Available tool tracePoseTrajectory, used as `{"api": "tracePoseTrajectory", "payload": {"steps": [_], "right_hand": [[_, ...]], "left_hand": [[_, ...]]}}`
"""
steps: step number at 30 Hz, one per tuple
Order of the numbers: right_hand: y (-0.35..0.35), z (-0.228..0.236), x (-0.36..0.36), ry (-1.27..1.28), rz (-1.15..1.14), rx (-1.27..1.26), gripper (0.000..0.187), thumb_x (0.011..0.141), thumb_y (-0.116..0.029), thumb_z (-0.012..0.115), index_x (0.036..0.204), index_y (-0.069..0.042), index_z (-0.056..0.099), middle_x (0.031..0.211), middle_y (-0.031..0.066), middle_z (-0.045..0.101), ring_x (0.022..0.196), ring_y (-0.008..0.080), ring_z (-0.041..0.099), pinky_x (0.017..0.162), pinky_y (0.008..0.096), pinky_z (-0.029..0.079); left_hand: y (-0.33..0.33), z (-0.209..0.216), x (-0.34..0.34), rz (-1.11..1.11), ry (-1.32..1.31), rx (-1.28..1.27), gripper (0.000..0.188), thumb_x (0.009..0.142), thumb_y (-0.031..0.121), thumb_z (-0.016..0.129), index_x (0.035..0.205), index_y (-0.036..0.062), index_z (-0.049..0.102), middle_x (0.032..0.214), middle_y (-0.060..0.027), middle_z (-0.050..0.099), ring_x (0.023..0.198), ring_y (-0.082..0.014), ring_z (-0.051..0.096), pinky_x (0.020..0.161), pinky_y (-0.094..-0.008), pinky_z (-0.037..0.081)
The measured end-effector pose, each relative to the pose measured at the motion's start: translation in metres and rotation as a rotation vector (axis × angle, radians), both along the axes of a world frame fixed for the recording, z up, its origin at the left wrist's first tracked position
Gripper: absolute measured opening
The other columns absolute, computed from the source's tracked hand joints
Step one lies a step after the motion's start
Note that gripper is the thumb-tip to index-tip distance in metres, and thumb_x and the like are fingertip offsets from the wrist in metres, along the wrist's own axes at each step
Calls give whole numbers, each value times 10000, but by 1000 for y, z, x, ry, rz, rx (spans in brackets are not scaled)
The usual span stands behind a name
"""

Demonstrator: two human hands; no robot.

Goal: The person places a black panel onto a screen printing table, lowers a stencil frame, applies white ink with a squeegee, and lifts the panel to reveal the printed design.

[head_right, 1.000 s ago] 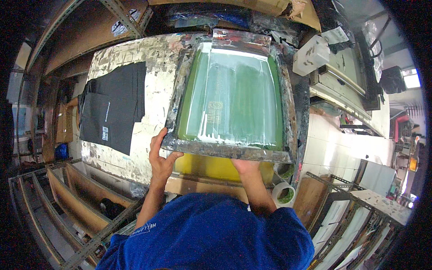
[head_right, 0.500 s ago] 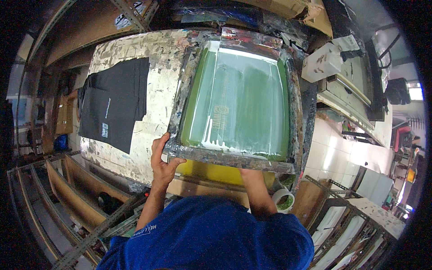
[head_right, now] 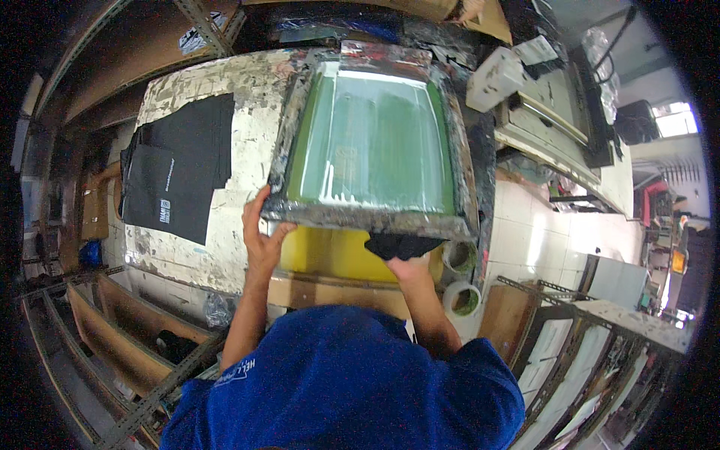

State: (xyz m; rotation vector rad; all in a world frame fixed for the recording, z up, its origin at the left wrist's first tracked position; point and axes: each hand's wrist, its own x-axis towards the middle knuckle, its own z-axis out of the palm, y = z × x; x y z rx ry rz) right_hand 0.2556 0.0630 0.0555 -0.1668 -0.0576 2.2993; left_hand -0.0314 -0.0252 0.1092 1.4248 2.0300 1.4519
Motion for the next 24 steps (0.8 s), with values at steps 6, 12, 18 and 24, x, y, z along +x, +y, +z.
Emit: {"api": "tracePoseTrajectory", "payload": {"steps": [6,12,18,24], "right_hand": [[-59,38,37,-1622,-206,1158,432,840,35,661,1270,-5,634,1182,171,663,1040,319,652,878,403,523],[-106,17,55,-2063,192,1635,608,832,-270,709,1384,-62,560,1383,184,521,1359,422,400,1122,582,298],[-40,101,38,-2054,-675,1908,838,801,-440,712,1500,-63,444,1572,246,310,1450,483,249,1183,648,151],[71,125,-1,-2275,-1029,2099,1017,755,-490,711,1583,-83,285,1628,192,289,1510,425,203,1181,694,92]], "left_hand": [[9,24,4,-2,-41,-20,812,726,108,850,1467,81,521,1245,-123,615,1130,-259,560,1037,-381,403],[42,45,3,21,-149,150,770,779,140,851,1473,83,521,1264,-127,625,1115,-222,575,1026,-347,417],[60,39,1,84,-242,284,759,762,346,863,1396,37,582,1123,-174,694,1057,-291,607,897,-380,496],[47,56,15,323,-67,237,803,904,363,724,1506,-40,378,1136,-204,714,1026,-325,687,937,-405,513]]}}
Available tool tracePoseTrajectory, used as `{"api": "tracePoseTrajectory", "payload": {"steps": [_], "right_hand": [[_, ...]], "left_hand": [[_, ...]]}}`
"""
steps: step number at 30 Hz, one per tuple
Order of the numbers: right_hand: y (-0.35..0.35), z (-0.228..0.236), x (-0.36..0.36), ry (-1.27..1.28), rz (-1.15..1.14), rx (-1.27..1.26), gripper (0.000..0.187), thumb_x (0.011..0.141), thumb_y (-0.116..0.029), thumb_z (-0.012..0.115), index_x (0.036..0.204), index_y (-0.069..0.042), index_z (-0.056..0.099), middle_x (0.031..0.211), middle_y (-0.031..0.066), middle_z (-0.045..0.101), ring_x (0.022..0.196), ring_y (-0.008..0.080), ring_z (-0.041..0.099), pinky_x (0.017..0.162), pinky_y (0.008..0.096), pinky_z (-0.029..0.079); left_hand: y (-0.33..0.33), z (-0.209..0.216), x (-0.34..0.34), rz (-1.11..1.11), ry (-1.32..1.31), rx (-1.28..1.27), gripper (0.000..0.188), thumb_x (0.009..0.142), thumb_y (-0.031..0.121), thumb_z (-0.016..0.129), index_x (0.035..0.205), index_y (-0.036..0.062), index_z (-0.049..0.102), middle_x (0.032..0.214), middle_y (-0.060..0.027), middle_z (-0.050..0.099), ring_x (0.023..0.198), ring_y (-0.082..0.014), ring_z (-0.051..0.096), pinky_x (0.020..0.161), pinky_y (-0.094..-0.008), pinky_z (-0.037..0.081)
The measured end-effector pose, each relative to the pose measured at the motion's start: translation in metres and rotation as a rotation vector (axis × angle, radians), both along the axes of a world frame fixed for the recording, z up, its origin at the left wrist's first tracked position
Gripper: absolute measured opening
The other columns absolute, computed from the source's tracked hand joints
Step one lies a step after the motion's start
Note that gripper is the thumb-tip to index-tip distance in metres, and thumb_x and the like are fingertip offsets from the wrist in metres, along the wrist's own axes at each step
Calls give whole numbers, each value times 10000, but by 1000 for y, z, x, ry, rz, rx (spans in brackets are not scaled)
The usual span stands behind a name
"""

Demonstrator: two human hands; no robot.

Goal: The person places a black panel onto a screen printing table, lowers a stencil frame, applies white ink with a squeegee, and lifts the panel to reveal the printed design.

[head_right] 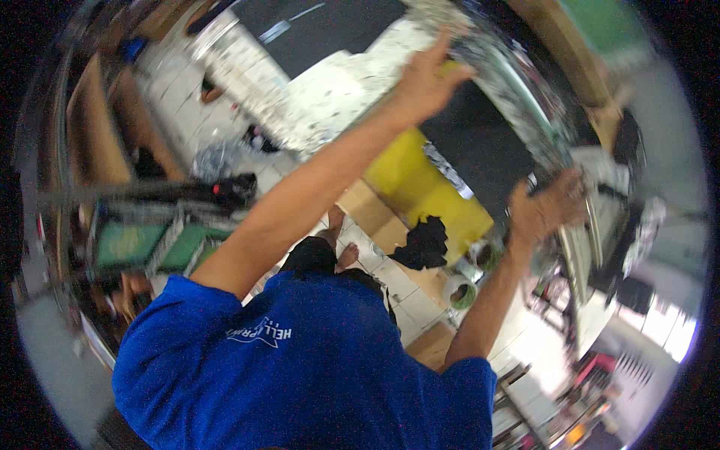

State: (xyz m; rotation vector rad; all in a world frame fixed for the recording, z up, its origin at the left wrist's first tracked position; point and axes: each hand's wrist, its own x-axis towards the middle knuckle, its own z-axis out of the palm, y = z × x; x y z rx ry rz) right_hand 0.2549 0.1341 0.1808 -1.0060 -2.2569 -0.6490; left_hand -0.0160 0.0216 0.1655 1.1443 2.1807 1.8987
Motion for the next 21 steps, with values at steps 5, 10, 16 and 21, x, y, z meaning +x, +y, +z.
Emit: {"api": "tracePoseTrajectory", "payload": {"steps": [5,10,16,21], "right_hand": [[21,25,18,-80,92,260,895,827,-557,657,1533,-72,399,1536,157,456,1413,388,403,1110,634,280],[68,38,29,-285,80,515,1017,713,-738,705,1403,-15,517,1281,206,645,1050,379,670,737,562,529],[98,48,38,-327,-59,415,1195,735,-821,641,1503,54,369,1414,272,532,1264,449,541,1039,601,408],[107,59,39,-330,17,502,1277,703,-908,576,1472,93,382,1321,309,566,1215,456,560,988,581,451]], "left_hand": [[-101,-8,56,79,99,296,775,876,319,725,1507,-2,410,1141,-209,640,1024,-381,595,918,-470,455],[-224,-131,123,368,4,340,291,854,129,731,1118,9,705,972,-158,684,850,-322,643,786,-412,502],[-260,-303,123,799,-467,86,219,845,75,690,1049,2,664,1020,-172,670,962,-364,636,805,-463,487],[-238,-400,55,833,-449,-239,358,821,222,774,1091,18,656,1027,-135,613,995,-336,575,869,-432,436]]}}
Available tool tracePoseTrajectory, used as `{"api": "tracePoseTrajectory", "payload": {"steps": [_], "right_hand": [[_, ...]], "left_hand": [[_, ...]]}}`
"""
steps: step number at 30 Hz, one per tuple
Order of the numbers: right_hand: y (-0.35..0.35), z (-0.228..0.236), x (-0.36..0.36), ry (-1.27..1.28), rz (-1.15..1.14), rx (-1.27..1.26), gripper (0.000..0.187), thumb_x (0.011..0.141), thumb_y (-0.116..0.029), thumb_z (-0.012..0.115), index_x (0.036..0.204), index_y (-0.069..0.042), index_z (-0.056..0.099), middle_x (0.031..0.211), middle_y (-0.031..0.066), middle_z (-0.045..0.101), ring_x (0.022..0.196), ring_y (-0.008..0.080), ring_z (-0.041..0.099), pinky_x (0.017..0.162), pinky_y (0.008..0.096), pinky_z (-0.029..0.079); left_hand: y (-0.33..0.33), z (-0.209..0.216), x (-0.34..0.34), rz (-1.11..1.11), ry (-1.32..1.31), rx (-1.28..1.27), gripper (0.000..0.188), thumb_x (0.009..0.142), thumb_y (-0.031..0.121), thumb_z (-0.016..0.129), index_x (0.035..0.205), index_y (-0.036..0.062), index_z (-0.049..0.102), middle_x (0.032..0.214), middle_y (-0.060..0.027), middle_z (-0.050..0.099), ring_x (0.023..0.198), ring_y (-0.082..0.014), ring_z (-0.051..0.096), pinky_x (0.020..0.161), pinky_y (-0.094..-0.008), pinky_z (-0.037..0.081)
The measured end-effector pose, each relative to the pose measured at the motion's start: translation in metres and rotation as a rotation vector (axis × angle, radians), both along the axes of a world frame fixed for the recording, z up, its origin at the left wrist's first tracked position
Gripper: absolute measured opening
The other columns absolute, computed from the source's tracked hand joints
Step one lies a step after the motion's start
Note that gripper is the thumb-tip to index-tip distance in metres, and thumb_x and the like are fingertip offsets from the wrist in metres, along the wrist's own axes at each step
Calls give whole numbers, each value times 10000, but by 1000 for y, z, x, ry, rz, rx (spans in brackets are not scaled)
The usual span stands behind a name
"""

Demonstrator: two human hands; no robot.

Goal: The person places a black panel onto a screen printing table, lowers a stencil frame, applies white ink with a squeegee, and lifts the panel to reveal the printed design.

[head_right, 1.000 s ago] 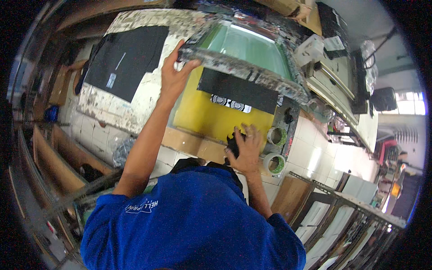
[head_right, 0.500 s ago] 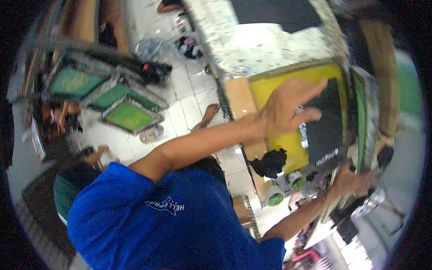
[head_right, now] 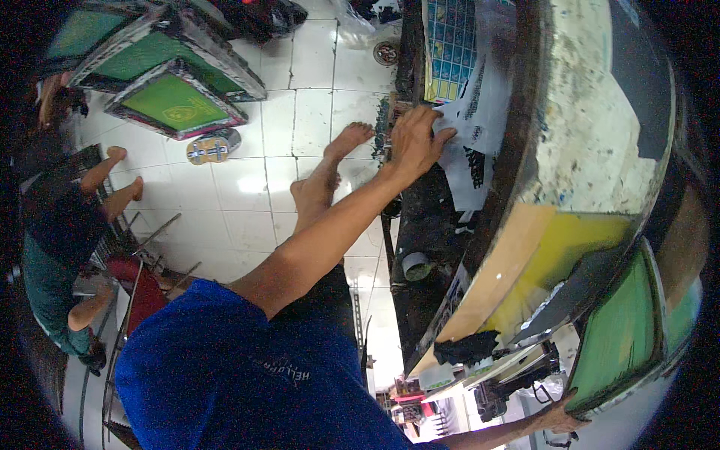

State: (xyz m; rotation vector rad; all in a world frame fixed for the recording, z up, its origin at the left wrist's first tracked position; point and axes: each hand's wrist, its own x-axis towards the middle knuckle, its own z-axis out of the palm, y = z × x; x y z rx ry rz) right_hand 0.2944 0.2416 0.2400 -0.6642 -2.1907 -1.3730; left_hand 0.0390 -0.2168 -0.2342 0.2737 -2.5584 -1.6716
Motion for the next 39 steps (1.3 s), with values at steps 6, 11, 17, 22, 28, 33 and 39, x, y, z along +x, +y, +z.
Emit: {"api": "tracePoseTrajectory", "payload": {"steps": [6,11,17,22,28,33,39], "right_hand": [[-14,2,-9,-3,-94,6,1244,703,-875,626,1456,89,399,1282,315,569,1173,467,567,965,573,472],[-19,-7,-11,36,-98,-52,1234,694,-875,635,1489,34,382,1325,293,553,1202,458,552,983,575,461],[22,14,23,55,-84,4,1244,679,-888,632,1508,1,369,1366,272,533,1234,451,529,1013,588,434],[14,6,17,51,-46,-25,1247,676,-880,642,1511,4,367,1376,272,526,1264,447,501,1033,592,414],[1,-1,8,-52,35,214,1210,735,-848,621,1534,15,334,1441,287,490,1309,458,481,1045,596,406],[-21,-12,-1,35,38,-9,1131,798,-813,596,1544,-6,328,1464,268,473,1327,422,483,1046,565,420],[-36,-16,-10,66,77,-101,1111,800,-793,611,1513,26,378,1472,280,480,1319,437,496,1060,555,418]], "left_hand": [[63,-39,-75,-104,-135,-183,774,624,475,885,1183,18,605,1168,-127,554,1098,-314,520,908,-460,398],[92,-51,-92,-169,-241,-199,820,641,516,871,1225,24,573,1199,-119,509,1140,-300,478,930,-472,351],[114,-70,-98,-36,-199,-326,493,734,228,778,1152,24,615,1143,-131,519,1092,-308,485,876,-452,349],[110,-65,-111,60,-221,-261,115,841,123,638,904,71,719,1074,-122,605,1054,-314,524,860,-436,372],[77,-44,-121,185,-211,80,178,977,167,528,1067,44,620,921,-209,693,847,-445,638,738,-557,462],[37,-20,-117,415,-17,179,251,995,112,508,1235,43,537,897,-259,693,814,-482,661,744,-567,490],[-91,59,-71,446,74,171,252,983,28,494,1194,1,628,977,-248,697,850,-356,688,762,-396,519]]}}
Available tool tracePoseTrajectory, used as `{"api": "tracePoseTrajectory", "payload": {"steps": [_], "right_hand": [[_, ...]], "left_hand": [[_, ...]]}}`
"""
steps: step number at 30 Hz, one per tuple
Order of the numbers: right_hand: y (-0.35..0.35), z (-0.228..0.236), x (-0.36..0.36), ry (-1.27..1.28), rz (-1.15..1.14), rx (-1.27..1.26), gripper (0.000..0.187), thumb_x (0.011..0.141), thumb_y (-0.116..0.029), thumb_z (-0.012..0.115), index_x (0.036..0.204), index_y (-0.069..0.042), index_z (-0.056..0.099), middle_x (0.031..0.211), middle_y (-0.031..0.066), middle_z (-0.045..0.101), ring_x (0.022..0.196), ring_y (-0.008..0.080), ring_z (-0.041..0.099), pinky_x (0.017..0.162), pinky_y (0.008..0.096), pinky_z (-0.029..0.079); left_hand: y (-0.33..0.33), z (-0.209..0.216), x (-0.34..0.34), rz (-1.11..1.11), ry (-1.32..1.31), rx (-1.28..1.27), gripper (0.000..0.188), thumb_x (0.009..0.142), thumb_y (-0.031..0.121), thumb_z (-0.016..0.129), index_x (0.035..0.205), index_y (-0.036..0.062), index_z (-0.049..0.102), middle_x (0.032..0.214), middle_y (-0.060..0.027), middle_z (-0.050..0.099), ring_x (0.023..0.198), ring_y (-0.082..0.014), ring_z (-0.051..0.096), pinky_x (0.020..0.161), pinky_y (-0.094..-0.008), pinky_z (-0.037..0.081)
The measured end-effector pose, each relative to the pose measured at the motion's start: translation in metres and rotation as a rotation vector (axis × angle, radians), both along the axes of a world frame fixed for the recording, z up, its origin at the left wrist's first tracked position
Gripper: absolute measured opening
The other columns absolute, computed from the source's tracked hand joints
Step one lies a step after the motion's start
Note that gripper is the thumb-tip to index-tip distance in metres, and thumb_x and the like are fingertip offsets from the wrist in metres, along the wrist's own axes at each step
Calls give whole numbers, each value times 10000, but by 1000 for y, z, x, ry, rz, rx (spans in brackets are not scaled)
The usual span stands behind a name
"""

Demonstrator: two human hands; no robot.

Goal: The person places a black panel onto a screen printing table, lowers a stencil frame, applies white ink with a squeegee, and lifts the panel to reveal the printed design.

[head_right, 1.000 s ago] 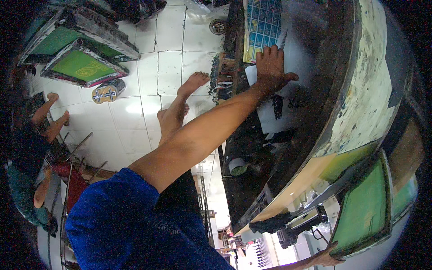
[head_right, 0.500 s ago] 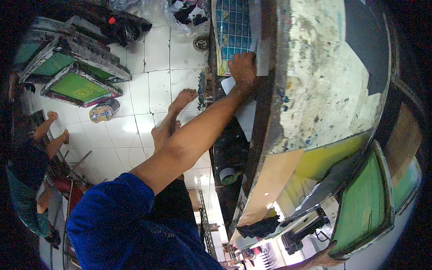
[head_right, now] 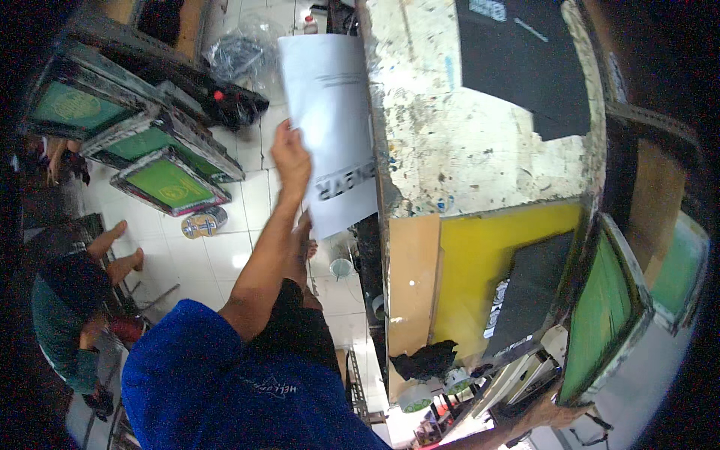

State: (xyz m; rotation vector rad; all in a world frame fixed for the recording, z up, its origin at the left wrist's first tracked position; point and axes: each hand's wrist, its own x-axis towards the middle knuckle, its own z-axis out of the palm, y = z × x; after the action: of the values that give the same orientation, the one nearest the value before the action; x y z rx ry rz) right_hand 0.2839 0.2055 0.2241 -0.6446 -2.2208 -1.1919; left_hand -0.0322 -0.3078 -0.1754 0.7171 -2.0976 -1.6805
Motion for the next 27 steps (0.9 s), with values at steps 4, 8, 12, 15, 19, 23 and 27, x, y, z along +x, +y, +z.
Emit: {"api": "tracePoseTrajectory", "payload": {"steps": [4,8,12,15,19,23,27], "right_hand": [[1,1,4,-10,29,-73,1071,791,-716,688,1504,29,395,1462,287,485,1294,449,513,1063,550,408],[-22,8,-16,14,-62,-164,1085,783,-654,723,1545,3,316,1513,258,432,1390,441,398,1138,577,281],[-37,28,-39,174,-65,-338,1114,690,-576,783,1569,-84,308,1486,197,458,1395,363,385,1140,585,211],[-29,34,-38,231,-25,-398,1072,665,-534,797,1536,-88,357,1442,187,465,1359,394,387,1150,625,170],[-25,40,-30,258,-52,-471,1060,672,-502,798,1550,-121,344,1461,147,459,1378,398,374,1166,637,148],[-26,50,-38,273,-39,-558,1066,651,-408,824,1555,-138,328,1478,136,445,1396,387,364,1183,638,143],[-29,62,-45,289,26,-581,1057,646,-355,827,1556,-155,327,1476,151,446,1398,396,359,1192,628,145]], "left_hand": [[-106,100,34,-324,-39,-436,272,964,16,526,1214,-5,632,1020,-213,714,937,-309,698,844,-378,521],[-130,290,35,-806,-116,-622,173,903,-16,561,1045,0,660,868,-232,673,822,-381,697,753,-399,523],[-103,417,21,-1274,-28,-829,157,825,-47,582,939,4,677,852,-228,672,792,-436,660,715,-425,521],[-49,458,0,-1473,187,-742,84,877,3,599,928,-21,662,827,-221,660,775,-426,653,701,-418,506],[67,458,-32,-1603,292,-559,96,887,7,622,970,-37,644,819,-157,654,747,-298,625,729,-361,495],[188,380,-68,-1676,270,-379,146,870,22,648,989,-64,649,772,-118,648,738,-140,582,676,-314,463],[298,270,-79,-1655,225,-216,194,814,50,648,960,-69,692,828,-196,712,768,-230,684,717,-358,520]]}}
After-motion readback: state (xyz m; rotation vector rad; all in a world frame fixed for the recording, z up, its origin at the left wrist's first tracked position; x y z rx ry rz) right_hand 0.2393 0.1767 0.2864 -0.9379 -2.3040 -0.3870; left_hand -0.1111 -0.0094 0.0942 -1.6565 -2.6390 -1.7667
